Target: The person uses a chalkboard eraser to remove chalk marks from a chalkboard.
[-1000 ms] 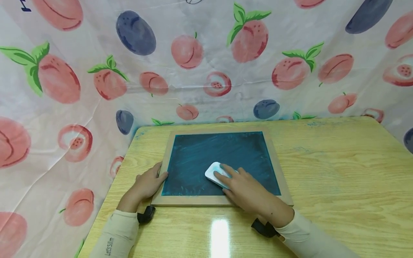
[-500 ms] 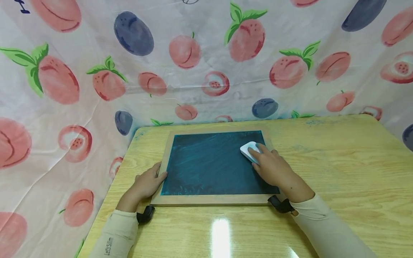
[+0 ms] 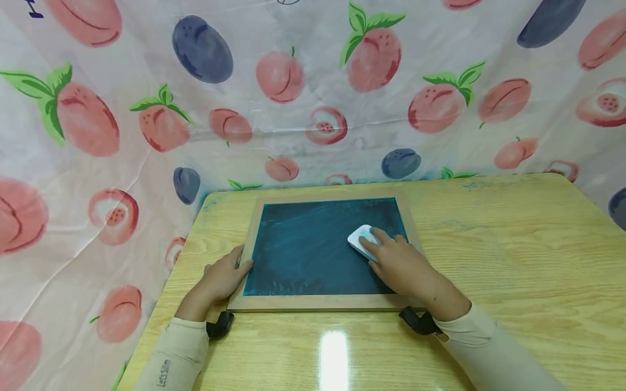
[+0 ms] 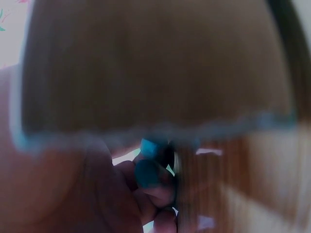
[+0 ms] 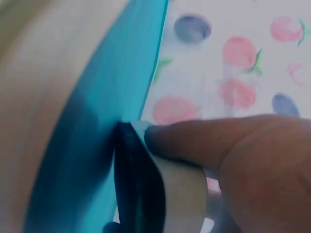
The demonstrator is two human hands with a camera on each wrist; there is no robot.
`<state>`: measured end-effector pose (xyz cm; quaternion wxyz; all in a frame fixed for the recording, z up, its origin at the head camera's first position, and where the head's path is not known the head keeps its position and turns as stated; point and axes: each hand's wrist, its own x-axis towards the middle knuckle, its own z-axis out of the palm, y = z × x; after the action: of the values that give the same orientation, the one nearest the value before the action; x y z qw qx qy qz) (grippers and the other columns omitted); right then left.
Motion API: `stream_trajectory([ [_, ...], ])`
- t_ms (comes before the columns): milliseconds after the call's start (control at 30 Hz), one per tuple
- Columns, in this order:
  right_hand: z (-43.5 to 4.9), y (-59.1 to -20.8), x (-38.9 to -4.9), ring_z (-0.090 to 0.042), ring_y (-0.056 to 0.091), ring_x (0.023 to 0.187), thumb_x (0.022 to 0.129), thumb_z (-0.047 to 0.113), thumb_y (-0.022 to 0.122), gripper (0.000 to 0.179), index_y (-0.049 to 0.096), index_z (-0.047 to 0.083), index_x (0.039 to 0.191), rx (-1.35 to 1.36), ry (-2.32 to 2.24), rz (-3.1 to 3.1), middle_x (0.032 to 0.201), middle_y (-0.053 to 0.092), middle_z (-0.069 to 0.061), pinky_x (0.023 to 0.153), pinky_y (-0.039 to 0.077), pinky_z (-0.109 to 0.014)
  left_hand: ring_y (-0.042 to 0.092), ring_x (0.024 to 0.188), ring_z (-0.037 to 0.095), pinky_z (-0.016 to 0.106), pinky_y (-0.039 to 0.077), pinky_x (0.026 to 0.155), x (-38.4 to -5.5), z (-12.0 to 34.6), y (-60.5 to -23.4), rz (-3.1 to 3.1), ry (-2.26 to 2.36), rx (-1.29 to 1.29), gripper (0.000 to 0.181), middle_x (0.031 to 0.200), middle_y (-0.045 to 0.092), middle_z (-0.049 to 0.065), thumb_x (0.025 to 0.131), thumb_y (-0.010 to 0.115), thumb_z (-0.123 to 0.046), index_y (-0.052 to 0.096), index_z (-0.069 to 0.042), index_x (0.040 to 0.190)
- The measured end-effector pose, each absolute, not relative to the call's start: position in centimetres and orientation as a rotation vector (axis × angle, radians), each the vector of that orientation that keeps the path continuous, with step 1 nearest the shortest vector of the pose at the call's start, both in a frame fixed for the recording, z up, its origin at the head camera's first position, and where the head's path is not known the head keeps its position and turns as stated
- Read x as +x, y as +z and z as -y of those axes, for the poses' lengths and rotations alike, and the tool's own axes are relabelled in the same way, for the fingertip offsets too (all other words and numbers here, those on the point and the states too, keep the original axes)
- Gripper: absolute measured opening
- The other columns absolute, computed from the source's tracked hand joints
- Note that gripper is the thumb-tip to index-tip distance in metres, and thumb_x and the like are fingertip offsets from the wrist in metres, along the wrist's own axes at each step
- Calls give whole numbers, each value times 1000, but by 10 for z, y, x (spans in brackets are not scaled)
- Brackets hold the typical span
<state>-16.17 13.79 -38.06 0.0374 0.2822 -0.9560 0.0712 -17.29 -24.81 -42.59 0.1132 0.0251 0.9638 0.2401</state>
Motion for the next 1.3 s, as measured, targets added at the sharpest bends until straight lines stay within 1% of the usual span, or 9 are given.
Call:
stream_trajectory([
  [167,-120,-378,-136,-55,60,111,95,20,69,53,54,13,146,1075,280,2963,149,47,-24,90,52,-61,52,131,45,69,28,98,-173,248,-426,-2830,708,76,62,151,49,21,107,40,-40,25,-10,160],
  [267,-112,-378,-126,-53,60,112,95,21,70,54,53,16,147,1182,321,2966,150,47,-23,89,52,-61,52,131,45,69,29,97,-173,247,-426,-2830,703,80,62,151,49,21,107,40,-40,26,-9,159],
  [333,-111,-378,-122,-52,59,114,96,22,69,54,52,18,147,1198,358,2992,152,46,-21,92,51,-61,51,131,45,68,29,97,-173,247,-427,-2833,695,80,62,151,49,21,107,40,-39,26,-9,159],
  [467,-120,-377,-125,-55,56,119,96,22,69,55,51,18,148,1115,369,3040,153,44,-21,95,49,-63,51,132,46,67,30,96,-174,247,-428,-2836,690,77,62,151,48,22,107,40,-39,26,-8,159],
  [533,-129,-377,-129,-57,56,118,95,21,70,56,52,17,148,1066,350,3041,152,44,-23,94,49,-64,51,131,45,66,30,95,-174,247,-428,-2836,691,75,62,150,49,21,107,40,-40,26,-9,159],
  [667,-149,-376,-138,-58,59,113,91,17,74,56,56,14,144,961,283,3012,148,48,-25,89,51,-64,52,131,45,66,30,96,-174,248,-430,-2830,700,68,62,150,49,21,107,40,-40,26,-10,159],
  [900,-178,-375,-150,-54,61,104,90,15,74,54,59,12,142,783,213,3028,145,50,-28,77,55,-57,50,133,45,68,29,97,-173,249,-431,-2832,696,68,62,151,48,21,107,40,-40,26,-9,159],
  [1100,-183,-376,-150,-56,61,101,90,14,74,53,59,10,141,784,213,3023,144,50,-31,77,54,-59,52,132,44,70,27,99,-173,248,-430,-2828,712,74,62,151,49,20,107,40,-40,26,-10,160],
  [1300,-172,-376,-140,-56,63,99,89,15,76,53,60,10,139,874,195,2968,142,52,-30,79,54,-60,52,131,43,65,29,95,-172,248,-428,-2827,712,69,63,151,49,20,107,41,-41,25,-11,160],
])
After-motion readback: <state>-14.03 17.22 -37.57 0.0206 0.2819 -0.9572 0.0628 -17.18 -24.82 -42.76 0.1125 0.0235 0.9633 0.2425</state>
